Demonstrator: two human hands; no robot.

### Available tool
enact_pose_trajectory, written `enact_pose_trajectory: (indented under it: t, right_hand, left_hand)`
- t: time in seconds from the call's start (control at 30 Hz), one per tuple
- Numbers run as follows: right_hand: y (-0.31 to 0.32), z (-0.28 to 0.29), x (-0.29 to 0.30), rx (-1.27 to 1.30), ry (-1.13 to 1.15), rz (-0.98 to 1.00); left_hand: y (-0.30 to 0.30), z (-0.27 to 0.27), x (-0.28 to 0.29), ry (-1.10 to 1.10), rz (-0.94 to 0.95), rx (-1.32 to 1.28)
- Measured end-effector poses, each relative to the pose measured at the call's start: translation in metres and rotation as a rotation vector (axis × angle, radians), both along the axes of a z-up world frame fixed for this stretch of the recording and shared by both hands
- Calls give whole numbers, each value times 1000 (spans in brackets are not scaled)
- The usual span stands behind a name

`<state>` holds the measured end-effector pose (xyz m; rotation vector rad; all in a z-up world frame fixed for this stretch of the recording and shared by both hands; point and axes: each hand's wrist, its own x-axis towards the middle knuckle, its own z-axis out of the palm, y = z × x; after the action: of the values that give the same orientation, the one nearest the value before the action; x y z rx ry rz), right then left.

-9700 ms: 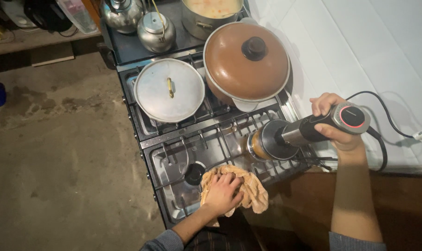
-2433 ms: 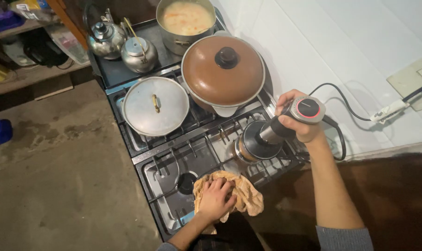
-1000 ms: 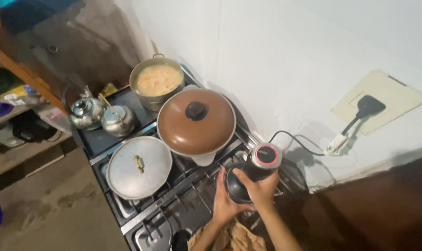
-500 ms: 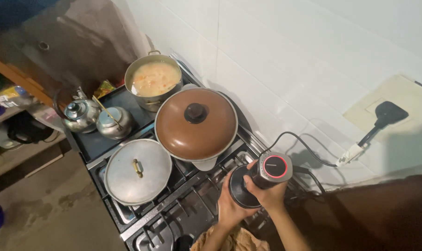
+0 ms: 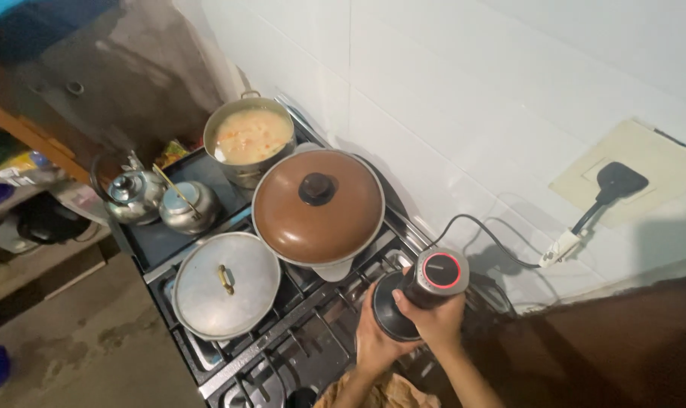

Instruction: Blending cooked pumpkin in a small container using a hand blender on top of a stove.

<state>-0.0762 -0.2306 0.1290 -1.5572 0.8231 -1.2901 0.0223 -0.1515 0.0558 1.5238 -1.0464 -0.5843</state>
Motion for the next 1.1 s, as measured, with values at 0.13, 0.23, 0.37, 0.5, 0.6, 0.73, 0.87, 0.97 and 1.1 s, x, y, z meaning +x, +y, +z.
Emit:
enact_pose_trajectory:
  t: [0.13,0.23,0.37,0.5,0.6,0.73,0.87,0.97,1.1]
  right_hand:
    - [2,6,-1,10,6,-25]
    - [-4,18,-10,-50,36,76]
    - [-6,34,-12,-93,37,139]
    - [-9,56,-16,-120,-15,108]
    - [-13,70,-26,-108,-53,56]
    - [-22,89,-33,-145,-72,-14]
    - [-26,75,-39,-134,-32,-14]
    - [-27,58,-41,-113,51,17]
    - [-22,29,-38,-93,124,74]
  left_hand:
    - [2,3,4,23,-20,11]
    - [3,3,4,67,-49,-16]
    - [4,16,6,69,-56,-50]
    - [6,13,10,134,-73,-9]
    - [16,1,15,171,-64,-38]
    - [29,10,30,108,-25,-85]
    - [53,18,41,108,22,-35]
    - [76,16,49,125,109,4]
    - [103,4,62,50,186,-46]
